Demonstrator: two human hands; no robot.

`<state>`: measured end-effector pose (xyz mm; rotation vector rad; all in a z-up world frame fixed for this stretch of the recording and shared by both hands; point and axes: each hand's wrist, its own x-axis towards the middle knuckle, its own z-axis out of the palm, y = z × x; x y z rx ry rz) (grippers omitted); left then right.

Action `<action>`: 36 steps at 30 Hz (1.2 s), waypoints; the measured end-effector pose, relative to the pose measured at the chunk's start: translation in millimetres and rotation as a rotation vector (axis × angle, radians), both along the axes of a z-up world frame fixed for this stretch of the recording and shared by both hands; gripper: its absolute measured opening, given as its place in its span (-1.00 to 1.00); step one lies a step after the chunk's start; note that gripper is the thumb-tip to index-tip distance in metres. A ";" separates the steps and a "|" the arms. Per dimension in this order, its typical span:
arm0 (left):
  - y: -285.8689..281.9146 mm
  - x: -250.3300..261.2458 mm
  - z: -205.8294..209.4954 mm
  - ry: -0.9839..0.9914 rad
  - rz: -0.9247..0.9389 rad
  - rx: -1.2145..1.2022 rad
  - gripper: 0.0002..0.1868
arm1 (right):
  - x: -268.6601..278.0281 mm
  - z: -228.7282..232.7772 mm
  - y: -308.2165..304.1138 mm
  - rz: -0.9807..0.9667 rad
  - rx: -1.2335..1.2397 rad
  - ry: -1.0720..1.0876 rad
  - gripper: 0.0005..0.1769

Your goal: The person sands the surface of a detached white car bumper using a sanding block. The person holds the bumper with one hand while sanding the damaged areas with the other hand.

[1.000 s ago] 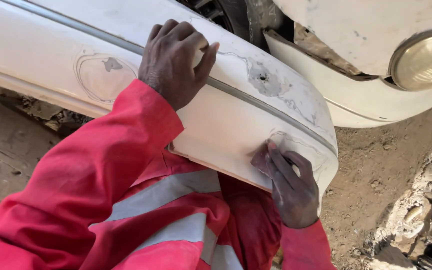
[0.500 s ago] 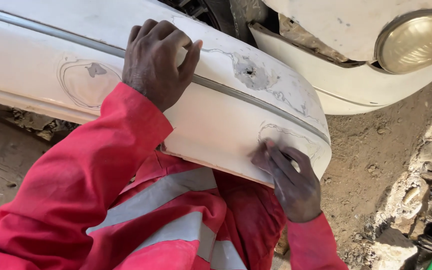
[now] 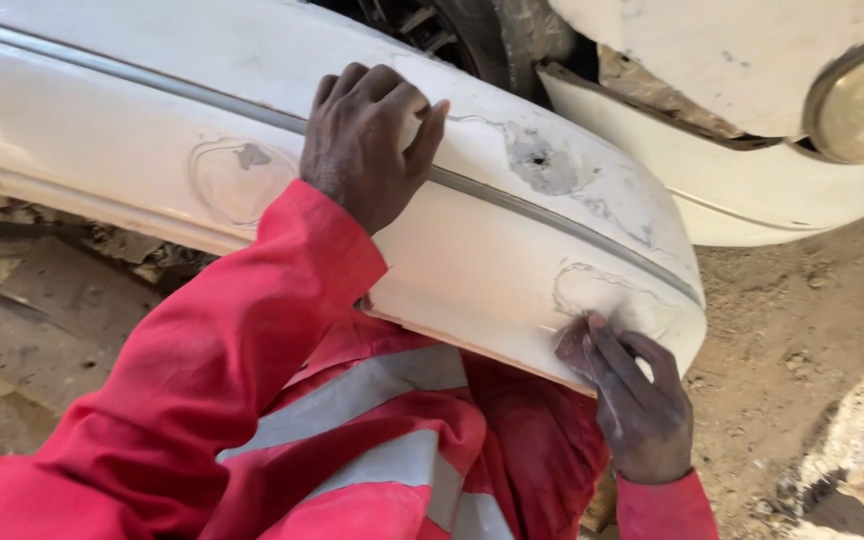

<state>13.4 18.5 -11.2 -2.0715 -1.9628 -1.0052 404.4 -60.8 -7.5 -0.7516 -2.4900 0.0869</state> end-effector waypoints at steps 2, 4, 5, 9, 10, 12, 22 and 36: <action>2.2 -2.0 -1.0 0.020 -0.009 -0.013 -0.64 | 3.3 -4.6 -0.1 -0.006 -0.009 0.008 -0.74; -0.9 -2.6 -4.9 0.032 -0.033 -0.038 -0.65 | -3.1 -3.6 -0.3 -0.028 -0.030 0.008 -0.68; -2.5 -3.3 -6.4 0.065 -0.027 -0.010 -0.65 | -12.1 -0.2 2.9 -0.011 -0.058 0.029 -0.68; -4.9 -5.1 -3.5 0.101 -0.004 -0.001 -0.65 | -30.1 1.2 22.7 0.076 0.010 0.005 -0.80; -5.7 -4.2 -2.0 0.096 -0.011 0.003 -0.65 | -21.1 2.5 20.4 0.069 0.012 0.000 -0.80; -7.4 -5.3 -0.3 0.075 -0.003 -0.022 -0.67 | -5.4 3.8 18.2 0.074 -0.018 -0.016 -0.74; -8.2 -5.5 -5.4 0.142 -0.021 0.036 -0.69 | -26.9 2.0 16.1 0.055 -0.034 0.044 -0.80; -8.7 -10.2 -8.2 0.148 -0.016 0.045 -0.68 | -24.8 -1.7 17.9 0.075 -0.040 0.035 -0.78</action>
